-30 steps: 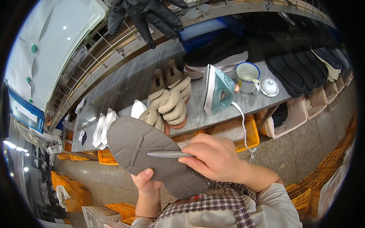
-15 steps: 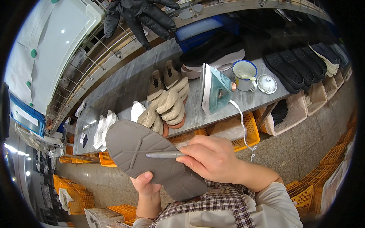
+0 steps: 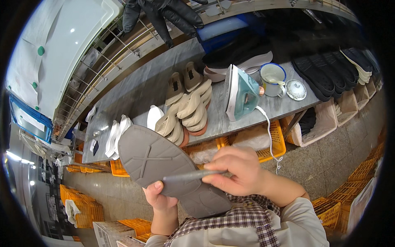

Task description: The person picks white shoe insoles from a bin, places them on a table, then uses a steam iron and a small metal tool to press and shape a gray insole. They plug in the iron, move around the workspace, and handle additional insoles and a black-and-white insole before walking through the area.

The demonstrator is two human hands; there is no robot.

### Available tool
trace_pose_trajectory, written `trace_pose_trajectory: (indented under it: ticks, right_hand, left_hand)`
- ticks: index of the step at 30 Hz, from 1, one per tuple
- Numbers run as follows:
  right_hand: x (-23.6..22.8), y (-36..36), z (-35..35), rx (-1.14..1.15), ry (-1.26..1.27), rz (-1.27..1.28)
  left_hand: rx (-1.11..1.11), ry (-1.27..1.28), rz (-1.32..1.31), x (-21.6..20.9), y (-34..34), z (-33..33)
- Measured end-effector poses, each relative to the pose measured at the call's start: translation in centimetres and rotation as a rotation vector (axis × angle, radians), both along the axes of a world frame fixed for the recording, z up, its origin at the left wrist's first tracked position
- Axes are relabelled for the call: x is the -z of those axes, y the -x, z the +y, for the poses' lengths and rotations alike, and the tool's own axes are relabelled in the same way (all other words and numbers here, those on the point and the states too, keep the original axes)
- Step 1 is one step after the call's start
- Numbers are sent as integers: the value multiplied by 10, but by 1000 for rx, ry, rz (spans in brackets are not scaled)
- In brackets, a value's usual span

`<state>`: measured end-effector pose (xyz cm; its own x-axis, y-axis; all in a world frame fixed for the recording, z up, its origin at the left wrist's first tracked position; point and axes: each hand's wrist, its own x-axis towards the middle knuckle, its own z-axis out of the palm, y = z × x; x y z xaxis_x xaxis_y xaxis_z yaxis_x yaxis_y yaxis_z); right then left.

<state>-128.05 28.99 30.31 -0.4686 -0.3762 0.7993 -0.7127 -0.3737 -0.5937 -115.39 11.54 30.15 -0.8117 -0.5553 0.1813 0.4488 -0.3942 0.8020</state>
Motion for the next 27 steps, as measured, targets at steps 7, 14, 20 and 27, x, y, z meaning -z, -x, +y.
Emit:
trace_pose_trajectory:
  ticks: [7,14,20,27]
  right_hand:
    - [-11,3,-5,172,-109,6]
    - [-23,6,-12,232,-151,111]
    - [-30,8,-9,245,-243,205]
    - [-28,9,-6,200,-300,176]
  left_hand:
    - [27,-2,-24,0,-1,-4]
    - [15,-41,-72,-5,-4,-4]
    - [-12,-17,-95,-4,-4,-5]
    - [-35,91,-119,-6,-3,-4]
